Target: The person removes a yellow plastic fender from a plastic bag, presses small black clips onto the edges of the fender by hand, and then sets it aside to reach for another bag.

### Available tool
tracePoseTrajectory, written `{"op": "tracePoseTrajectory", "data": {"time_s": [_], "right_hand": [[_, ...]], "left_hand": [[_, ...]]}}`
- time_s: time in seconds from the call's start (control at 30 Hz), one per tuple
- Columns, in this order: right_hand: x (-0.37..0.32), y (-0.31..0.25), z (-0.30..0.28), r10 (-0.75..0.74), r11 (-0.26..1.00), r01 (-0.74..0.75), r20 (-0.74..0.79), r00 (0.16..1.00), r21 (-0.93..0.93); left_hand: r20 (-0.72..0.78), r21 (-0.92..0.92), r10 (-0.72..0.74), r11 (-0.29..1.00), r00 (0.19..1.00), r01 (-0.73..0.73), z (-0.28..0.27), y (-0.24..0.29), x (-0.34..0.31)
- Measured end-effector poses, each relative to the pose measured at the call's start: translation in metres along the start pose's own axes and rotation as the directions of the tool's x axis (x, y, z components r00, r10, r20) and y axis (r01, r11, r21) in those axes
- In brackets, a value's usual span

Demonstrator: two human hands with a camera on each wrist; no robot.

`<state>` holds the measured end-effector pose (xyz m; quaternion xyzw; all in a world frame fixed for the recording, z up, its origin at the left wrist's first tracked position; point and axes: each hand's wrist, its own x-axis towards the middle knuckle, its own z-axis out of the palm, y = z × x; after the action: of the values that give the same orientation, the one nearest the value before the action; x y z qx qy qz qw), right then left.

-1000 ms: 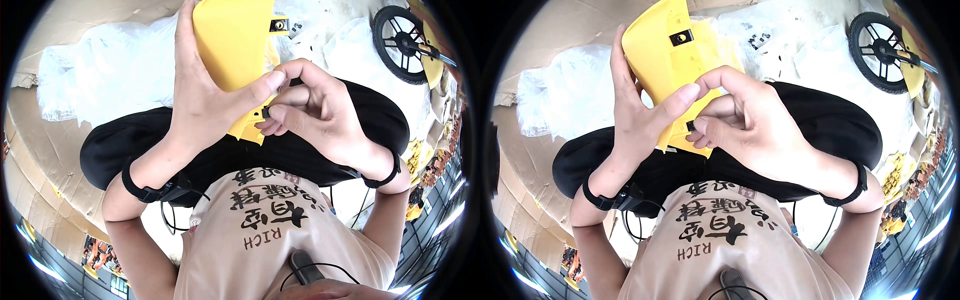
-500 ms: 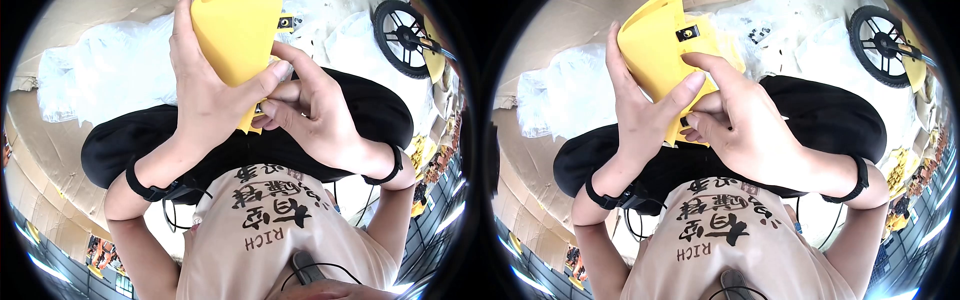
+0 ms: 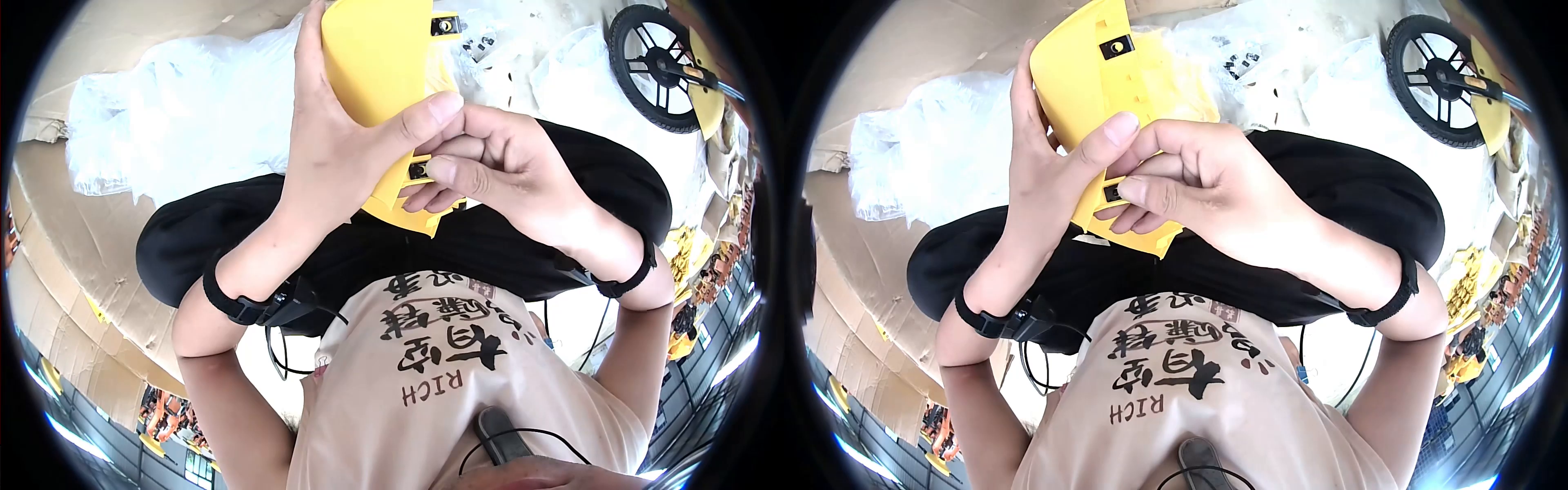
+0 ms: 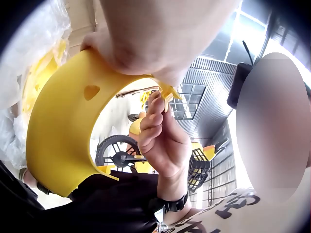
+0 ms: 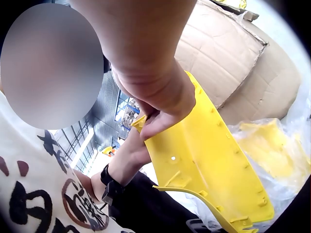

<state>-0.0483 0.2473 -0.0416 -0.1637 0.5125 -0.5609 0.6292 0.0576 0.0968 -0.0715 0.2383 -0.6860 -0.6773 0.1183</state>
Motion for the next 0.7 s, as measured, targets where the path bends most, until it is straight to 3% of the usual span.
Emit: {"op": "tracePoseTrajectory", "data": {"time_s": [0.17,0.23,0.3,0.37,0.4,0.53,0.57,0.63,0.7], "right_hand": [[0.0,-0.01,-0.004,0.086,0.994,-0.086,0.004,0.996,0.059],[-0.004,-0.02,-0.008,0.052,0.997,-0.051,-0.01,0.999,0.06],[-0.009,-0.026,-0.015,-0.037,0.995,0.043,-0.066,0.997,0.09],[-0.011,-0.03,-0.024,-0.099,0.983,0.123,-0.17,0.98,0.136],[-0.012,-0.033,-0.029,-0.112,0.977,0.142,-0.184,0.977,0.162],[-0.015,-0.04,-0.03,-0.125,0.967,0.172,-0.234,0.964,0.19],[-0.015,-0.045,-0.029,-0.127,0.983,0.154,-0.229,0.965,0.102],[-0.019,-0.05,-0.03,-0.124,0.991,0.111,-0.24,0.963,-0.07],[-0.018,-0.047,-0.044,-0.25,0.895,0.132,-0.235,0.939,-0.426]], "left_hand": [[0.009,0.137,-0.03,0.99,1.0,0.028,-0.011,-0.011,0.0],[0.011,-0.23,-0.037,0.973,0.999,0.038,-0.018,-0.02,0.003],[0.053,-0.221,-0.009,0.975,0.999,0.021,-0.026,-0.019,0.008],[0.293,-0.175,0.088,0.984,0.952,-0.037,-0.035,-0.026,0.013],[0.334,-0.161,0.035,0.987,0.942,0.021,-0.031,-0.027,0.01],[0.287,-0.106,-0.058,0.99,0.956,0.092,-0.015,-0.028,0.0],[0.301,-0.101,-0.049,0.991,0.952,0.083,-0.016,-0.025,0.0],[0.343,-0.115,-0.16,0.971,0.926,0.211,-0.021,-0.016,0.003],[0.275,-0.185,-0.231,0.94,0.933,0.287,-0.023,-0.006,0.0]]}}
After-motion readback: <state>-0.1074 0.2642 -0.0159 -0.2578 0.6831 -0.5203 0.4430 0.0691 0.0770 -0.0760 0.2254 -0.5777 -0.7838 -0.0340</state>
